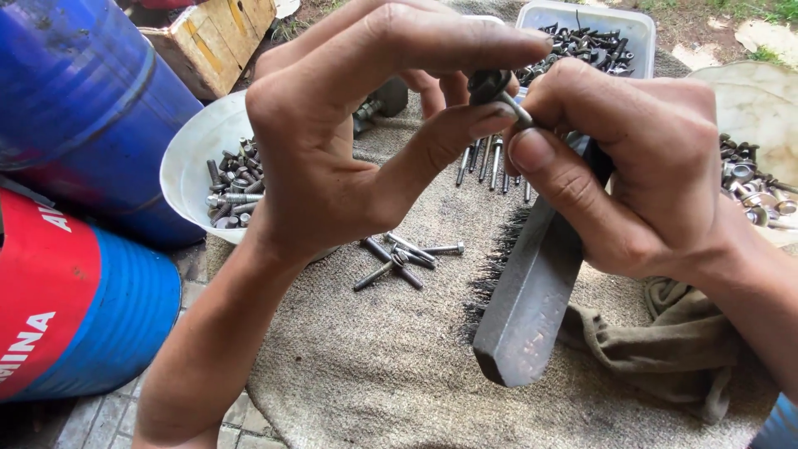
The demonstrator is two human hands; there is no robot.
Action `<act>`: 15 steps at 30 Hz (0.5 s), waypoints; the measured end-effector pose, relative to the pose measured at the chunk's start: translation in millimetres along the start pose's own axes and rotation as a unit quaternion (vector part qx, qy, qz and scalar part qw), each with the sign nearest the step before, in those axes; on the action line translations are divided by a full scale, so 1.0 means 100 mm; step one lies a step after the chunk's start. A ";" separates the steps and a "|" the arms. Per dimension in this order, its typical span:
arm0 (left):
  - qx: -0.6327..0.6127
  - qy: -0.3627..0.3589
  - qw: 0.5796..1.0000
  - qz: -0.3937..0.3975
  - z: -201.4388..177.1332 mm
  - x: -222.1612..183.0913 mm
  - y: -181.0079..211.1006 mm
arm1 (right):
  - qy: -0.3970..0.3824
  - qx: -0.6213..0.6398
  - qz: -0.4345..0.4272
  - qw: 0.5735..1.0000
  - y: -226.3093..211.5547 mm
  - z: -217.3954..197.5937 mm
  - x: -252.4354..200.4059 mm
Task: Cleaning metal bolts by scrubbing them with a wire brush and wiping them with a cloth to remove debris.
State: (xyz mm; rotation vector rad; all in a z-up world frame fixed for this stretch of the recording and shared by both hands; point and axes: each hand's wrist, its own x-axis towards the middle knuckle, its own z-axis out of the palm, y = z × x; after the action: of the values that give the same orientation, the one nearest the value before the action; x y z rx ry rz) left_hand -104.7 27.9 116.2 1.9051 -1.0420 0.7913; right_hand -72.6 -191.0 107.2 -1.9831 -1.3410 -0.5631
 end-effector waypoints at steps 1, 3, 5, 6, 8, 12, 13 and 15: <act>0.002 0.005 1.000 0.000 0.00 0.01 0.00 | 0.001 0.008 -0.006 1.000 0.00 0.00 0.02; 0.006 0.009 1.000 0.000 -0.01 0.02 0.02 | -0.002 0.003 0.005 1.000 0.01 0.00 0.01; 0.007 0.011 1.000 -0.001 -0.02 0.04 0.02 | -0.004 -0.003 0.020 1.000 0.02 0.01 0.00; -0.003 0.011 1.000 -0.006 -0.02 0.05 0.02 | 0.010 -0.010 -0.007 1.000 0.04 0.02 0.01; -0.016 0.011 1.000 -0.014 -0.02 0.04 0.03 | 0.021 -0.017 -0.033 0.999 0.04 0.04 0.01; -0.028 -0.004 0.999 -0.022 -0.03 0.08 0.05 | 0.088 0.000 -0.090 0.992 0.05 0.00 0.00; -0.044 -0.015 0.999 -0.020 -0.02 0.08 0.05 | 0.106 -0.001 -0.092 0.990 0.05 -0.02 -0.03; -0.033 -0.034 0.999 0.009 0.00 0.10 0.03 | 0.125 -0.007 -0.068 0.990 0.09 -0.06 -0.19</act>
State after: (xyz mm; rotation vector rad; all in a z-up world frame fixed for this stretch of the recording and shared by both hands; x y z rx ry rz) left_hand -103.1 22.9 124.8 1.8806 -1.1141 0.6992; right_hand -71.1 -209.5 95.5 -1.7716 -1.3231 -0.8583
